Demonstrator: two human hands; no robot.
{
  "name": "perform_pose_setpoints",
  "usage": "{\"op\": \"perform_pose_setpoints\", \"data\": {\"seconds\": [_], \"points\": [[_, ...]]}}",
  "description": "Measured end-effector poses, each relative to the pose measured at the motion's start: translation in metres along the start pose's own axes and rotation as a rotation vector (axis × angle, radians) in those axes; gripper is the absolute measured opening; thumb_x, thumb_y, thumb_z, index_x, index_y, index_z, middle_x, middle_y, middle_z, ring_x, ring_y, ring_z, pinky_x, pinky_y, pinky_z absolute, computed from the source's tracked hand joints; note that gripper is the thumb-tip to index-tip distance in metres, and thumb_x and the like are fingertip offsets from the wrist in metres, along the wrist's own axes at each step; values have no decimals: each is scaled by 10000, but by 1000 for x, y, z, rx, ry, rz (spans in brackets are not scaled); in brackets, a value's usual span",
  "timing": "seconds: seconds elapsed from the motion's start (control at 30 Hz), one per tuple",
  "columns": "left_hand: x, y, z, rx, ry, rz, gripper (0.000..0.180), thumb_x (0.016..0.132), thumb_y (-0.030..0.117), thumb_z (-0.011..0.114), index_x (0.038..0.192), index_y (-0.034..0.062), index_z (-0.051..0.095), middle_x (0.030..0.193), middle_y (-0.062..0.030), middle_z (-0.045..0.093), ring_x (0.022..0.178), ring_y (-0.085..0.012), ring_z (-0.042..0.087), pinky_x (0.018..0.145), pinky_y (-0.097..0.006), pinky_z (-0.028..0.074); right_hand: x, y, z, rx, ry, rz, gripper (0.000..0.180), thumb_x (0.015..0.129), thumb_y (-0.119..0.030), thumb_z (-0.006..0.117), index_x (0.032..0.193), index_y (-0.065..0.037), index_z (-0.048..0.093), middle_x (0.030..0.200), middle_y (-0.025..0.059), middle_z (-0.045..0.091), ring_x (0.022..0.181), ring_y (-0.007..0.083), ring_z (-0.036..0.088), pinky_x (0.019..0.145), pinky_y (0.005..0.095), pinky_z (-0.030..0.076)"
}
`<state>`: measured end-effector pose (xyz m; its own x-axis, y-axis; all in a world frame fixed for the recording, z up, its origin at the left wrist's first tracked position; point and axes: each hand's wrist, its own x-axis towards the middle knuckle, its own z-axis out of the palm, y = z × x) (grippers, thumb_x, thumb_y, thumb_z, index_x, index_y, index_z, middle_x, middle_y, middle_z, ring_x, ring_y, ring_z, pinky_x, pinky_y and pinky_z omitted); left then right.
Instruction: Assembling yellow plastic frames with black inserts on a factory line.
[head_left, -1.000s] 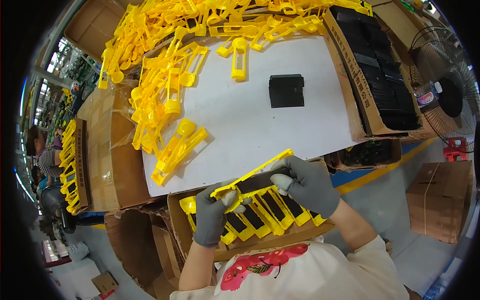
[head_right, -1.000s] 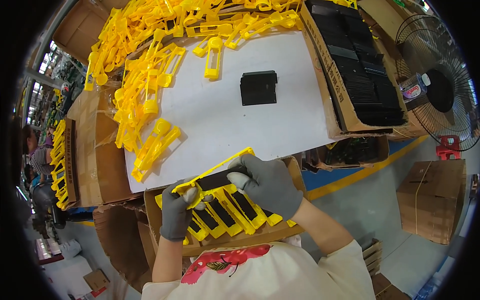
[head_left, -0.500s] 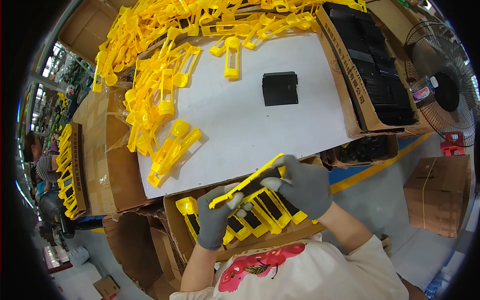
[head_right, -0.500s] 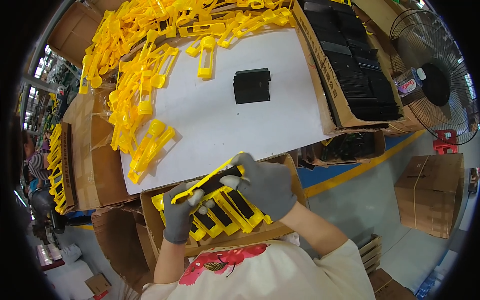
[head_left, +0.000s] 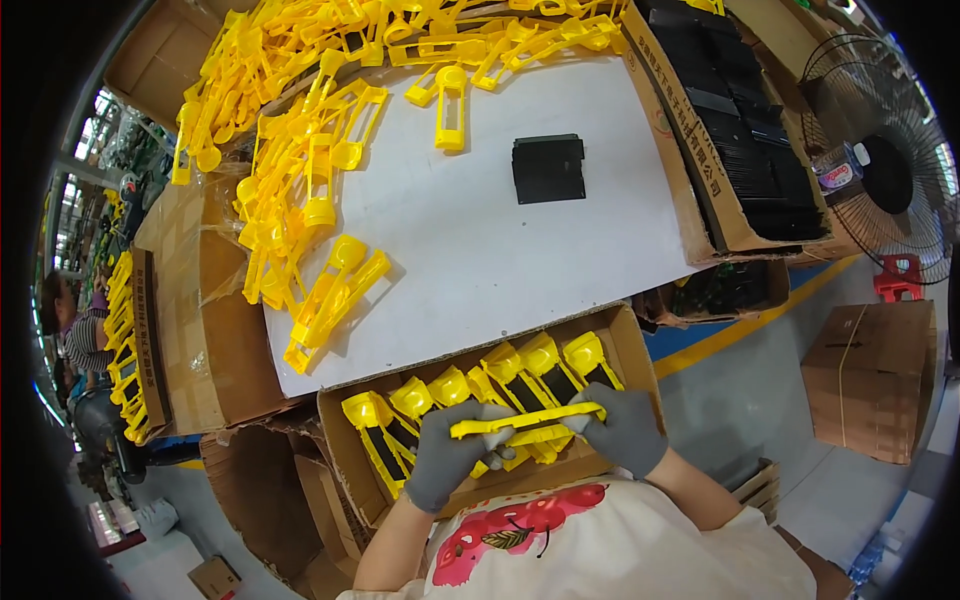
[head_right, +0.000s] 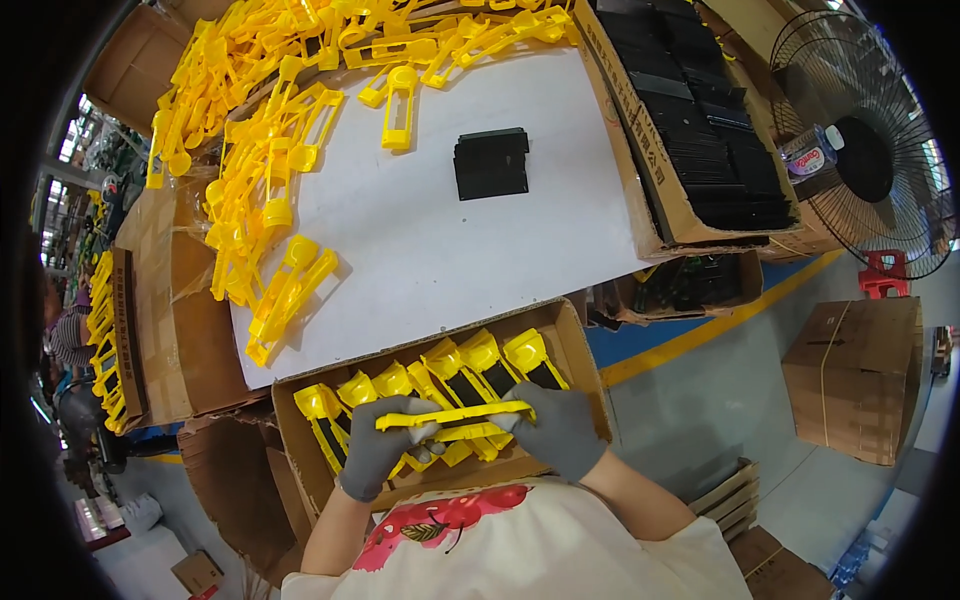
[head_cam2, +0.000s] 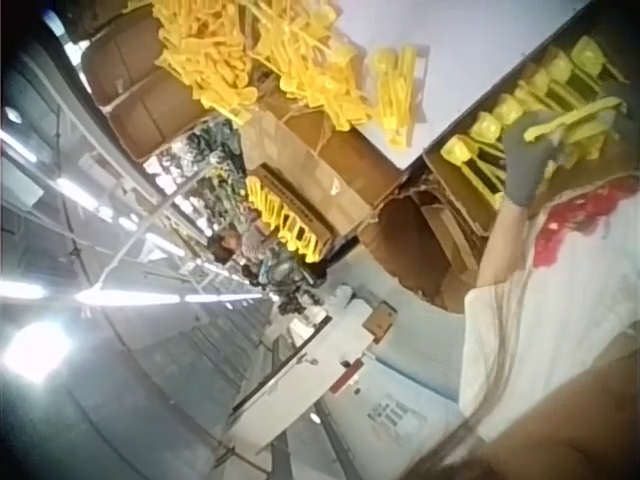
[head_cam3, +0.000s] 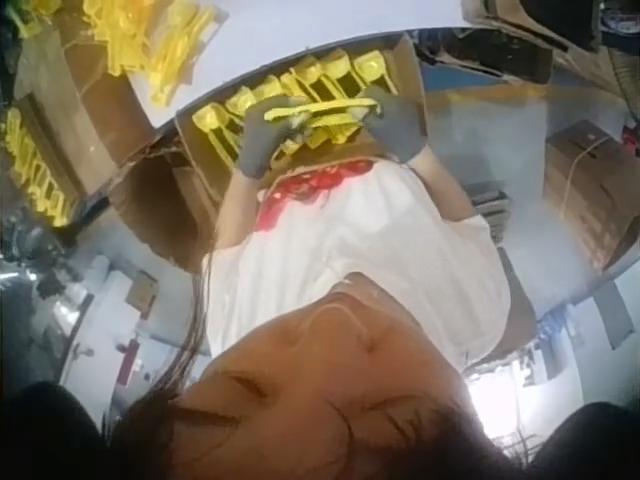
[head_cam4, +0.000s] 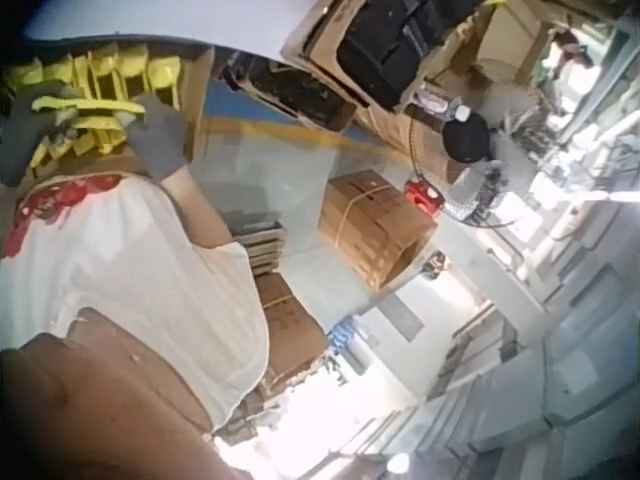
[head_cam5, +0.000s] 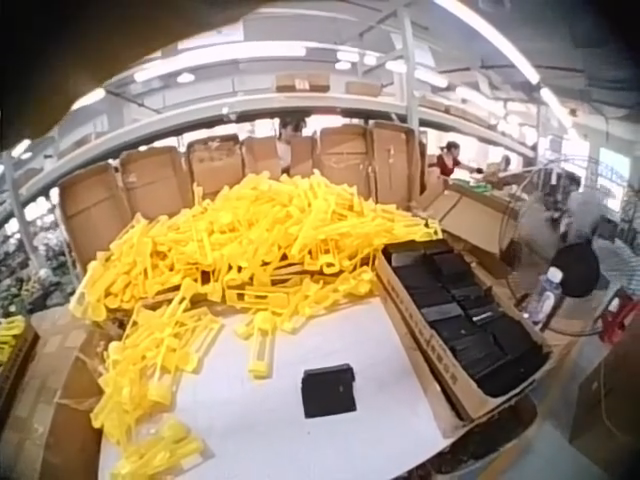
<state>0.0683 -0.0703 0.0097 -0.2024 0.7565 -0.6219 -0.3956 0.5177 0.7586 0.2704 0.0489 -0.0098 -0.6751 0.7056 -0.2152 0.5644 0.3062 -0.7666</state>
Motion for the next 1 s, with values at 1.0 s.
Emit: {"op": "perform_pose_setpoints", "data": {"seconds": [1.0], "points": [[88, 93, -165, 1426, 909, 537, 440, 732, 348, 749, 1062, 76, 645, 1008, -141, 659, 922, -316, 622, 788, -399, 504, 249, -3, -51, -601, 63, -312, 290, 765, -171, 688, 1036, -101, 611, 1071, 77, 583, 904, 302, 622, 780, 389, 509]]}}
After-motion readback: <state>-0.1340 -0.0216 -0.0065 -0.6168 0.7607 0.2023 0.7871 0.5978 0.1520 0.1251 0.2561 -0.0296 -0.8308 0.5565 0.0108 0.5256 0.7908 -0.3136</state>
